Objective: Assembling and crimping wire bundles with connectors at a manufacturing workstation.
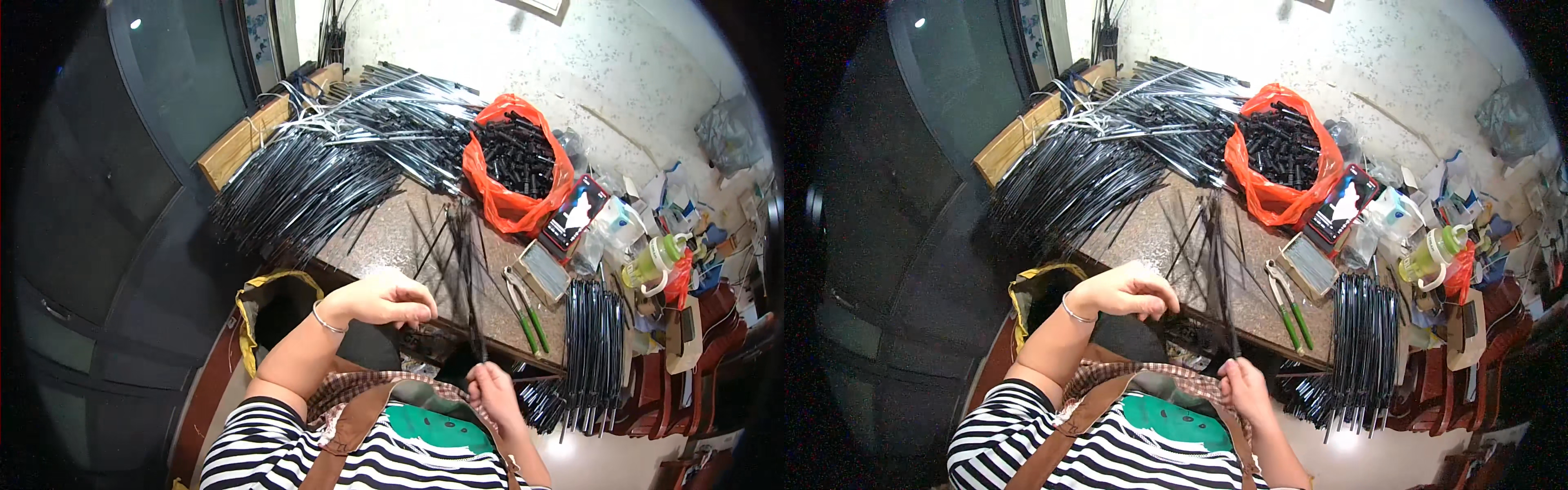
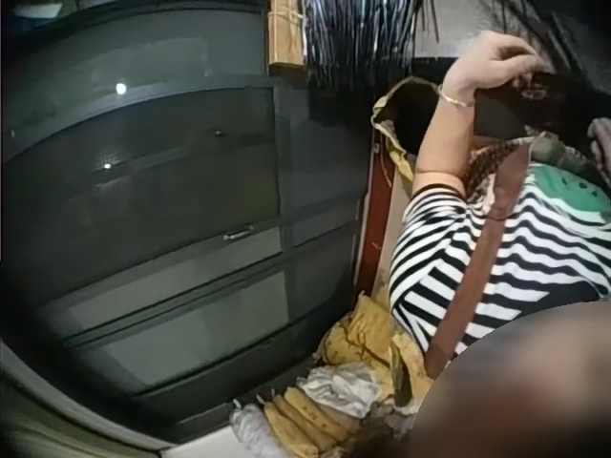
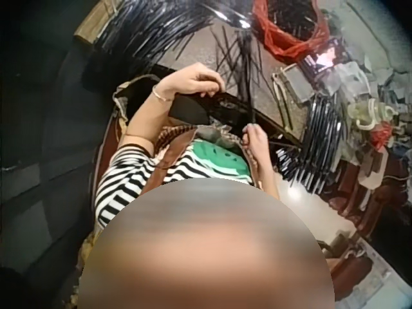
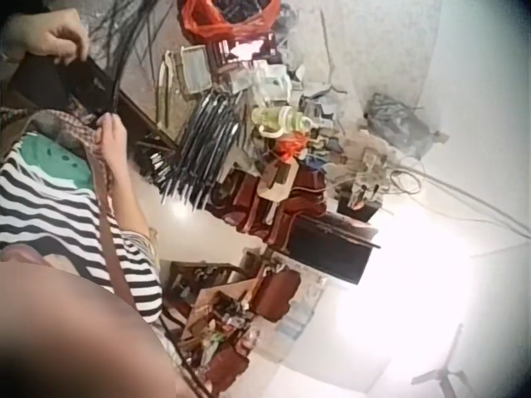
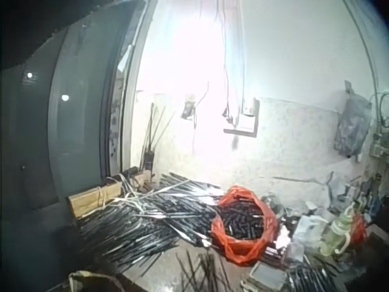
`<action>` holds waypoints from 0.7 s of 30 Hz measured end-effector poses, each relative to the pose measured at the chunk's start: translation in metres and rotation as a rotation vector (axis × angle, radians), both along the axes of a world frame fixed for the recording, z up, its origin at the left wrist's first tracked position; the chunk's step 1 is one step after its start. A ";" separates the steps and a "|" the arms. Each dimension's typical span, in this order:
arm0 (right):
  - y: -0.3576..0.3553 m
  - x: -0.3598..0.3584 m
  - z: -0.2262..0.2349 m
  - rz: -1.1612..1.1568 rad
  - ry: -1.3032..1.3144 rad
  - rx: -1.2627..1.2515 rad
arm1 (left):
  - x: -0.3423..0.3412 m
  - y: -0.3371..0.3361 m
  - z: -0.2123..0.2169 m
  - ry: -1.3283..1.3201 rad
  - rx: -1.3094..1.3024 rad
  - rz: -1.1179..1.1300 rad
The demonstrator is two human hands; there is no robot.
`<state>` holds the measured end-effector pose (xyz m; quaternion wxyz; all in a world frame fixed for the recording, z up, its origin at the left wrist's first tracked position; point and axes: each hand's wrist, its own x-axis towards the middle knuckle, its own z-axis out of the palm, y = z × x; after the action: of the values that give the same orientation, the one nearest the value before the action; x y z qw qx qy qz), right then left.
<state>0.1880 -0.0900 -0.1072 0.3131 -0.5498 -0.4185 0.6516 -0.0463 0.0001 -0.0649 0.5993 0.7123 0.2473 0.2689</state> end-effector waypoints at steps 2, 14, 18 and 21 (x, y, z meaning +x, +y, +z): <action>0.003 0.000 -0.016 0.291 -0.170 0.115 | 0.000 0.003 -0.002 -0.038 -0.030 0.118; 0.000 -0.015 0.039 0.376 0.265 0.215 | 0.011 0.019 0.003 -0.151 -0.130 0.262; 0.015 -0.034 0.027 0.630 -0.364 0.500 | 0.046 0.016 0.047 -0.795 -0.521 0.521; 0.017 -0.043 0.032 0.446 0.019 0.245 | 0.045 0.020 0.052 -0.927 -0.469 0.557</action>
<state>0.1448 -0.0732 -0.0754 0.2299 -0.3957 -0.6024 0.6540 -0.0012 0.0197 -0.0130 0.6933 0.2771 0.1904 0.6374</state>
